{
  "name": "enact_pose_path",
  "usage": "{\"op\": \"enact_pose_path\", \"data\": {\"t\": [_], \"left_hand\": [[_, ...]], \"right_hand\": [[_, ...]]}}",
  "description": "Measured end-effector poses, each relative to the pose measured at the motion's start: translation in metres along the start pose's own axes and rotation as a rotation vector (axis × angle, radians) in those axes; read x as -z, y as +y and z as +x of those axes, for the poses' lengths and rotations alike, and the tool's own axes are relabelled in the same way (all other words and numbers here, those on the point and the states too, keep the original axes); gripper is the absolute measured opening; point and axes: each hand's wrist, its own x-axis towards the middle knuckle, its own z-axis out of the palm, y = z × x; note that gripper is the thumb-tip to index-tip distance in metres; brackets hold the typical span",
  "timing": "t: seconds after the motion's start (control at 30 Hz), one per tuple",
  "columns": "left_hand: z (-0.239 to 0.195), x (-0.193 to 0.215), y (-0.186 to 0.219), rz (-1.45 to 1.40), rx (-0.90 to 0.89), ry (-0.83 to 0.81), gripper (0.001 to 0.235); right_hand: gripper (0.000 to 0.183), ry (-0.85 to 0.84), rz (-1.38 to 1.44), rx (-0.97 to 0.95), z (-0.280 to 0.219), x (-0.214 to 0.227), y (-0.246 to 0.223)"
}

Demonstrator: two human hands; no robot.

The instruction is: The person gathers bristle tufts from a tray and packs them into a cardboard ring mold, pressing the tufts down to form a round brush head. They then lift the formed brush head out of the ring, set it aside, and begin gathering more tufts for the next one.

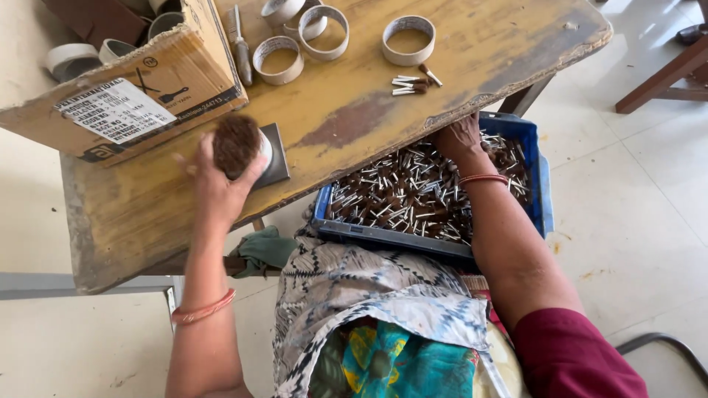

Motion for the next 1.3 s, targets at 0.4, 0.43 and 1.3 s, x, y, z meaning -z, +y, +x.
{"op": "enact_pose_path", "data": {"t": [0.4, 0.43, 1.3], "left_hand": [[0.006, 0.005, 0.010, -0.232, 0.288, -0.146, 0.108], [0.016, 0.018, 0.027, -0.044, 0.034, -0.074, 0.104], [0.002, -0.001, 0.014, -0.339, 0.239, -0.054, 0.121]], "right_hand": [[0.045, 0.091, 0.087, 0.025, 0.003, -0.018, 0.014], [0.051, 0.217, -0.024, 0.085, 0.005, -0.042, 0.030], [0.044, 0.004, 0.028, -0.008, 0.001, -0.015, 0.013]]}}
